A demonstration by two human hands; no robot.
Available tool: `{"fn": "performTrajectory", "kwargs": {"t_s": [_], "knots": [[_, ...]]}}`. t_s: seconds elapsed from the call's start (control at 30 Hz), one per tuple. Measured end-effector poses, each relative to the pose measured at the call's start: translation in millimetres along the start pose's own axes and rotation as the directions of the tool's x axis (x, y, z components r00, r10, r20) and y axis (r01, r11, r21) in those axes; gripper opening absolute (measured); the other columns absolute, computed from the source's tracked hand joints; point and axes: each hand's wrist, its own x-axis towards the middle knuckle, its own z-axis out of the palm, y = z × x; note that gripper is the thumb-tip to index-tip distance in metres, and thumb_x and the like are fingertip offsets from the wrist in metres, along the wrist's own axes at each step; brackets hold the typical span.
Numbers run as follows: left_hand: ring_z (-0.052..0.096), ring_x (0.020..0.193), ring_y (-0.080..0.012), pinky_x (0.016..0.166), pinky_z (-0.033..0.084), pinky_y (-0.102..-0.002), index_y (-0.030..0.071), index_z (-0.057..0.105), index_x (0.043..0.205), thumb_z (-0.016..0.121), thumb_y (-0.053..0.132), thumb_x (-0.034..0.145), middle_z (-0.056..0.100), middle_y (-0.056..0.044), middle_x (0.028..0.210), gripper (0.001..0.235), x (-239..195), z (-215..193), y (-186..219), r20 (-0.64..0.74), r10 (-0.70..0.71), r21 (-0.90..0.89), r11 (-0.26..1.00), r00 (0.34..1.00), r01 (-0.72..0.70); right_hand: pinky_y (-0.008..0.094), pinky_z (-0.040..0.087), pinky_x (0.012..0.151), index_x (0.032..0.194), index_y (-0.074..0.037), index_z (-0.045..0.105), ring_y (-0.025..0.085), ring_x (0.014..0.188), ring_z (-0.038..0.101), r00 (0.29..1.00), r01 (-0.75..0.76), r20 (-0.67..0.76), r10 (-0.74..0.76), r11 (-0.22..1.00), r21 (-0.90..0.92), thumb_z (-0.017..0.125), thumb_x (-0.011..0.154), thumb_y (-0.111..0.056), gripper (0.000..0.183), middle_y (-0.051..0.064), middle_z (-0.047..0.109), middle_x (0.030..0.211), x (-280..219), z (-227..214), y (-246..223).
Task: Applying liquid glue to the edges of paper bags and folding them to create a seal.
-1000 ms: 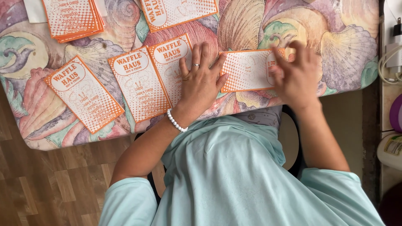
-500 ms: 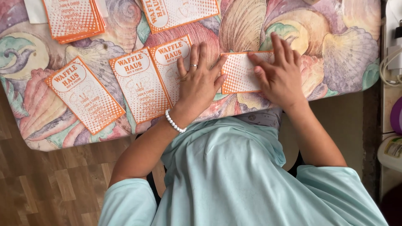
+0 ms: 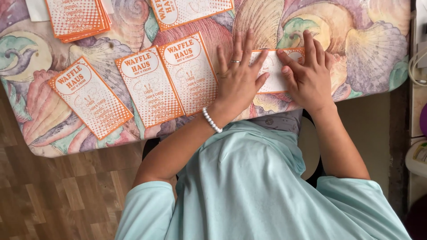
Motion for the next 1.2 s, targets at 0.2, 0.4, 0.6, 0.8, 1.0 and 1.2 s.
{"fn": "performTrajectory", "kwargs": {"t_s": [0.2, 0.4, 0.6, 0.8, 1.0, 1.2], "knots": [[0.008, 0.154, -0.0444, 0.120, 0.008, -0.076, 0.033, 0.050, 0.155, 0.044, 0.053, 0.108, 0.009, -0.019, 0.167, 0.052, -21.4, -20.7, -36.2, 0.005, -0.062, -0.069, 0.996, 0.998, 0.062, 0.061, 0.034, 0.106, 0.147, -0.023, 0.074, 0.053, 0.141, 0.043, 1.000, -0.003, 0.030, 0.002, 1.000, 0.012, 0.038, 0.120, -0.043, 0.049, 0.025, 0.029, 0.168, -0.5, -0.3, 4.4], [0.015, 0.154, -0.0445, 0.118, 0.011, -0.077, 0.029, 0.060, 0.147, 0.054, 0.051, 0.105, 0.017, -0.023, 0.166, 0.048, -29.3, -14.7, -47.3, -0.101, -0.046, -0.042, 0.998, 0.994, 0.042, 0.061, 0.033, 0.105, 0.147, -0.022, 0.073, 0.051, 0.141, 0.042, 0.999, 0.005, 0.033, -0.006, 1.000, 0.021, 0.035, 0.119, -0.046, 0.053, 0.025, 0.030, 0.168, 1.7, -3.6, 2.1], [0.014, 0.153, -0.0441, 0.118, 0.012, -0.076, 0.031, 0.059, 0.147, 0.052, 0.048, 0.105, 0.019, -0.023, 0.165, 0.046, -27.5, -19.4, -49.1, -0.081, -0.067, -0.116, 0.992, 0.994, 0.057, 0.060, 0.008, 0.127, 0.163, -0.026, 0.045, 0.040, 0.158, 0.005, 0.970, -0.077, 0.235, 0.052, 0.992, 0.096, 0.019, 0.111, -0.057, 0.066, 0.019, 0.005, 0.171, 25.1, -12.5, -52.9], [0.013, 0.154, -0.0454, 0.119, 0.011, -0.076, 0.033, 0.053, 0.151, 0.056, 0.047, 0.102, 0.017, -0.022, 0.167, 0.051, -31.5, -15.3, -52.6, -0.086, -0.038, -0.047, 0.998, 0.996, 0.034, 0.059, 0.031, 0.114, 0.152, -0.023, 0.061, 0.051, 0.149, 0.036, 0.995, 0.090, 0.029, -0.093, 0.990, 0.106, 0.036, 0.115, -0.042, 0.049, 0.027, 0.029, 0.166, 29.2, 8.8, -69.4], [-0.006, 0.157, -0.0435, 0.113, -0.011, -0.079, 0.025, 0.051, 0.156, 0.050, 0.046, 0.107, 0.005, -0.022, 0.171, 0.053, -35.0, -5.7, -50.9, -0.028, -0.035, -0.115, 0.993, 0.999, 0.032, 0.059, 0.028, 0.115, 0.155, -0.031, 0.055, 0.047, 0.151, 0.031, 0.998, 0.070, 0.003, -0.071, 0.993, 0.096, 0.037, 0.113, -0.048, 0.049, 0.024, 0.027, 0.167, 21.9, 35.0, -61.0], [0.013, 0.156, -0.0428, 0.119, 0.008, -0.077, 0.035, 0.041, 0.161, 0.052, 0.053, 0.103, 0.017, -0.020, 0.169, 0.061, -36.3, -7.6, -48.6, -0.089, -0.050, 0.080, 0.995, 0.995, 0.057, 0.059, 0.032, 0.115, 0.155, -0.022, 0.056, 0.050, 0.150, 0.035, 0.996, 0.080, 0.040, -0.084, 0.992, 0.096, 0.038, 0.114, -0.040, 0.048, 0.027, 0.027, 0.166, 25.7, 18.5, -67.7]]}}
